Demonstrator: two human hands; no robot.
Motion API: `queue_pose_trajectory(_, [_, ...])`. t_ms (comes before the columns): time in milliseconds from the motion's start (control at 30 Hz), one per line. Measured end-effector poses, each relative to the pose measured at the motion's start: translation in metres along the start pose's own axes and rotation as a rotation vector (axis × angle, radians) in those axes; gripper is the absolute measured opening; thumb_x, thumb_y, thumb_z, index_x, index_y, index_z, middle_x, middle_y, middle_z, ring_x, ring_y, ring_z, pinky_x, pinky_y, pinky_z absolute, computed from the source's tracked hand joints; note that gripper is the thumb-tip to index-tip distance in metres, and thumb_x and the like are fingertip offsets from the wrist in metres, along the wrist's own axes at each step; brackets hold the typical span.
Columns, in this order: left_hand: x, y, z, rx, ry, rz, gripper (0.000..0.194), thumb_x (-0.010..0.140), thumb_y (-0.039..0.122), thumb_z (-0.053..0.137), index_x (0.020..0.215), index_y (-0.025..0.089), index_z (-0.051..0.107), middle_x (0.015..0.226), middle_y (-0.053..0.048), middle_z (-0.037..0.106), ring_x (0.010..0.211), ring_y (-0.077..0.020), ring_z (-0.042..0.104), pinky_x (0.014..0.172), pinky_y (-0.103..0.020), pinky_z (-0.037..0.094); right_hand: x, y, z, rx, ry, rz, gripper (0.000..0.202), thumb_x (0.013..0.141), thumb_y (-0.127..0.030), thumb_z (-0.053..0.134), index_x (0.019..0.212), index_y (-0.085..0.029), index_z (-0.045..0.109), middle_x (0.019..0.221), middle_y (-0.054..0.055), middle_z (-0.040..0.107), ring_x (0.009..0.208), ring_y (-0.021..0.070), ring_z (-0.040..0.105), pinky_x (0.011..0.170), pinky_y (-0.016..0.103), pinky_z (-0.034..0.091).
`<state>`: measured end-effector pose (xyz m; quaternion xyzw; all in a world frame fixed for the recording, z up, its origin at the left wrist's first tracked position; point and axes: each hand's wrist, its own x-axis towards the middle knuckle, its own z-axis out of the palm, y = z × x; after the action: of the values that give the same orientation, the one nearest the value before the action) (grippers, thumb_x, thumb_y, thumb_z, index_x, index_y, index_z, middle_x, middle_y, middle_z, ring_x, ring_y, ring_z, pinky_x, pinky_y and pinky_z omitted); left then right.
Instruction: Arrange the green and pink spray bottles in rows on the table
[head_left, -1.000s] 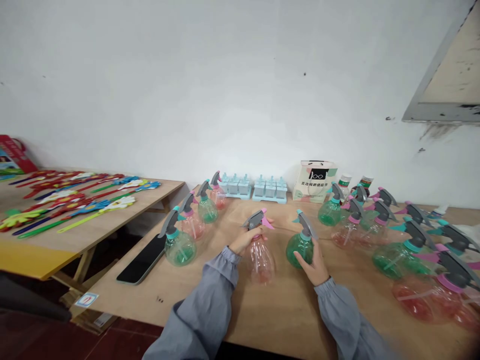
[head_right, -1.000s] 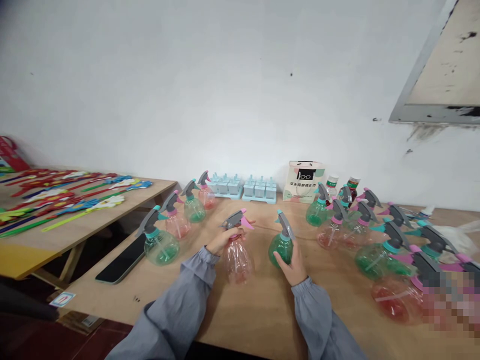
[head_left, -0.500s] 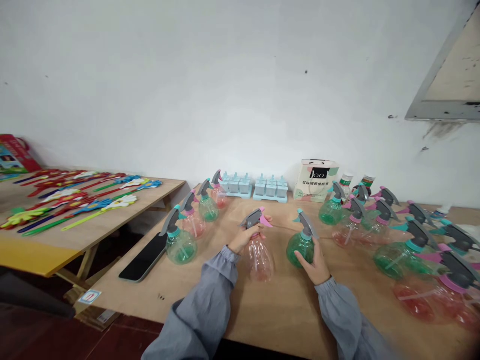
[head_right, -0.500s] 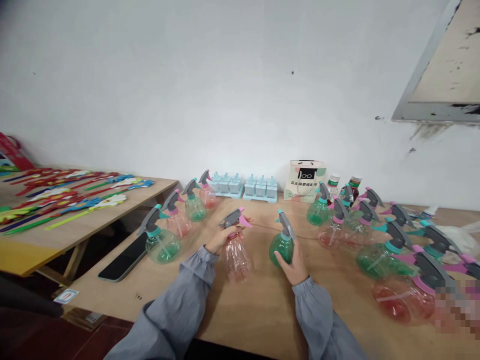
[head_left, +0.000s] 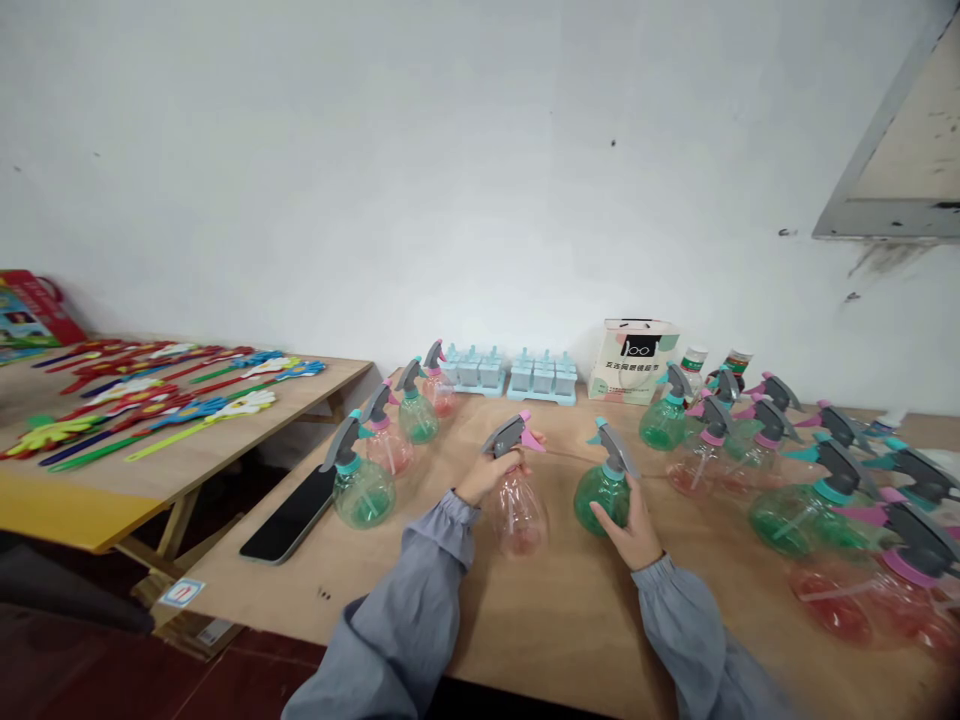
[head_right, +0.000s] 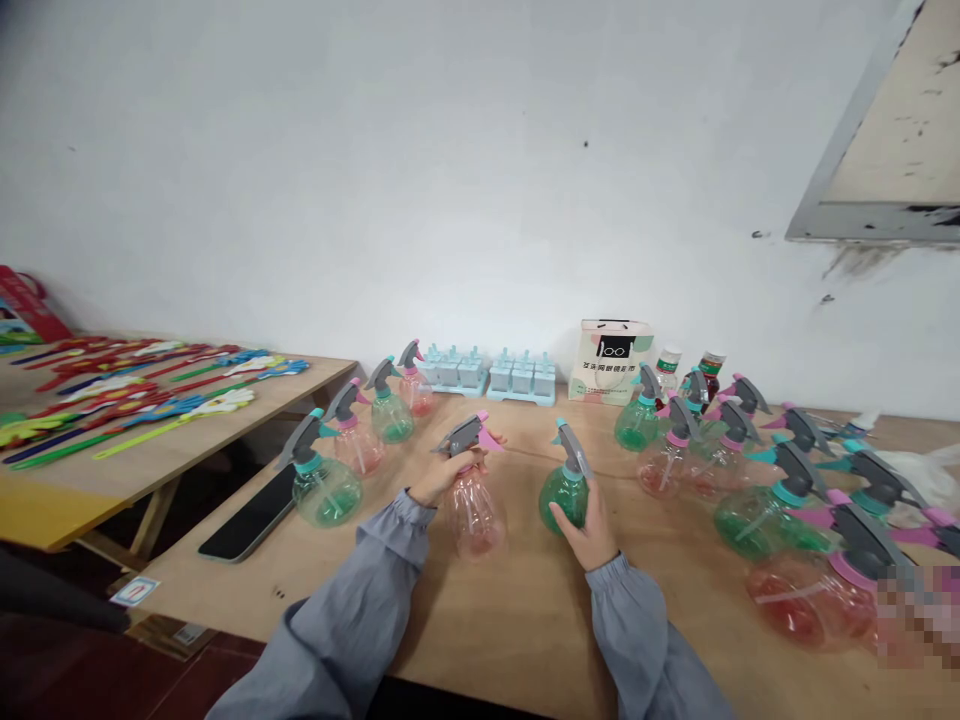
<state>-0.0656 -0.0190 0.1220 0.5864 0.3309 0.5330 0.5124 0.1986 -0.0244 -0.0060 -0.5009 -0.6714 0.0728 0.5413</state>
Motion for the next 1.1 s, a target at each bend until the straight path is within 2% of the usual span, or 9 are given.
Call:
queue_pose_trajectory(133, [0.002,-0.004,-0.001,0.029,0.064,-0.023,0.068,0.068,0.026,0.06,0.135,0.024,0.055,0.083,0.0,0.07,0.057,-0.0116,0.057,0.057,-0.026,0.048,0.0,-0.001,0.0,0.004,-0.001,0.003,0.071,0.084,-0.056,0.062,0.139,-0.016,0.04,0.129,0.018,0.058,0.12,0.0323,0.058,0.103,0.054,0.048])
queue_pose_trajectory(233, [0.004,-0.008,-0.004,0.174,0.176,-0.034,0.052,0.07,0.025,0.056,0.122,0.02,0.064,0.071,0.001,0.065,0.058,-0.013,0.057,0.06,-0.028,0.05,0.0,-0.003,0.0,0.004,0.01,-0.007,0.071,0.084,-0.056,0.062,0.138,-0.017,0.041,0.128,0.017,0.058,0.12,0.0323,0.058,0.103,0.054,0.048])
queue_pose_trajectory(400, [0.007,-0.011,-0.015,0.484,0.292,0.244,0.039,0.071,0.021,0.062,0.11,0.022,0.068,0.094,-0.004,0.071,0.085,-0.0179,0.065,0.084,-0.033,0.054,0.0,-0.004,-0.001,0.009,0.005,-0.006,0.069,0.084,-0.054,0.063,0.138,-0.018,0.041,0.128,0.016,0.058,0.119,0.032,0.058,0.102,0.053,0.048])
queue_pose_trajectory(500, [0.011,-0.016,-0.026,0.566,0.337,0.306,0.039,0.074,0.024,0.066,0.112,0.02,0.067,0.098,-0.006,0.071,0.086,-0.0179,0.066,0.085,-0.034,0.053,0.001,-0.005,-0.001,0.021,-0.008,0.006,0.069,0.083,-0.055,0.062,0.138,-0.018,0.041,0.126,0.016,0.059,0.118,0.0322,0.059,0.101,0.053,0.049])
queue_pose_trajectory(633, [0.013,-0.02,-0.037,0.606,0.333,0.265,0.06,0.076,0.034,0.071,0.132,0.021,0.055,0.105,-0.006,0.068,0.074,-0.014,0.063,0.081,-0.035,0.054,0.001,-0.005,-0.001,0.018,-0.008,0.02,0.068,0.083,-0.057,0.062,0.135,-0.018,0.043,0.124,0.017,0.059,0.118,0.0338,0.058,0.102,0.055,0.047])
queue_pose_trajectory(800, [-0.001,-0.03,-0.046,0.627,0.348,0.294,0.096,0.062,0.042,0.083,0.143,0.024,0.034,0.136,-0.014,0.051,0.124,-0.0281,0.055,0.105,-0.045,0.046,0.0,-0.004,-0.001,0.004,-0.009,0.012,0.066,0.082,-0.058,0.062,0.132,-0.019,0.043,0.121,0.015,0.06,0.116,0.033,0.06,0.101,0.054,0.048])
queue_pose_trajectory(900, [-0.022,-0.052,-0.051,0.699,0.449,0.235,0.106,0.054,0.043,0.087,0.14,0.021,0.028,0.144,-0.019,0.04,0.136,-0.0345,0.044,0.112,-0.052,0.038,0.0,-0.004,-0.002,0.007,-0.004,-0.003,0.066,0.084,-0.058,0.061,0.134,-0.019,0.042,0.124,0.015,0.06,0.118,0.0319,0.059,0.102,0.053,0.048])
queue_pose_trajectory(1000, [-0.035,-0.072,-0.055,0.758,0.507,0.13,0.081,0.06,0.043,0.083,0.124,0.018,0.04,0.126,-0.016,0.052,0.123,-0.0349,0.054,0.105,-0.052,0.043,0.001,-0.004,-0.001,0.018,-0.011,-0.01,0.069,0.084,-0.058,0.061,0.135,-0.017,0.042,0.126,0.016,0.059,0.119,0.032,0.059,0.102,0.053,0.049])
queue_pose_trajectory(1100, [-0.023,-0.074,-0.063,0.826,0.531,0.077,0.059,0.068,0.043,0.079,0.113,0.02,0.049,0.115,-0.012,0.057,0.114,-0.0337,0.058,0.098,-0.049,0.046,0.001,-0.005,-0.001,0.022,-0.014,-0.015,0.07,0.084,-0.058,0.062,0.137,-0.016,0.041,0.125,0.017,0.06,0.118,0.0318,0.059,0.101,0.052,0.049])
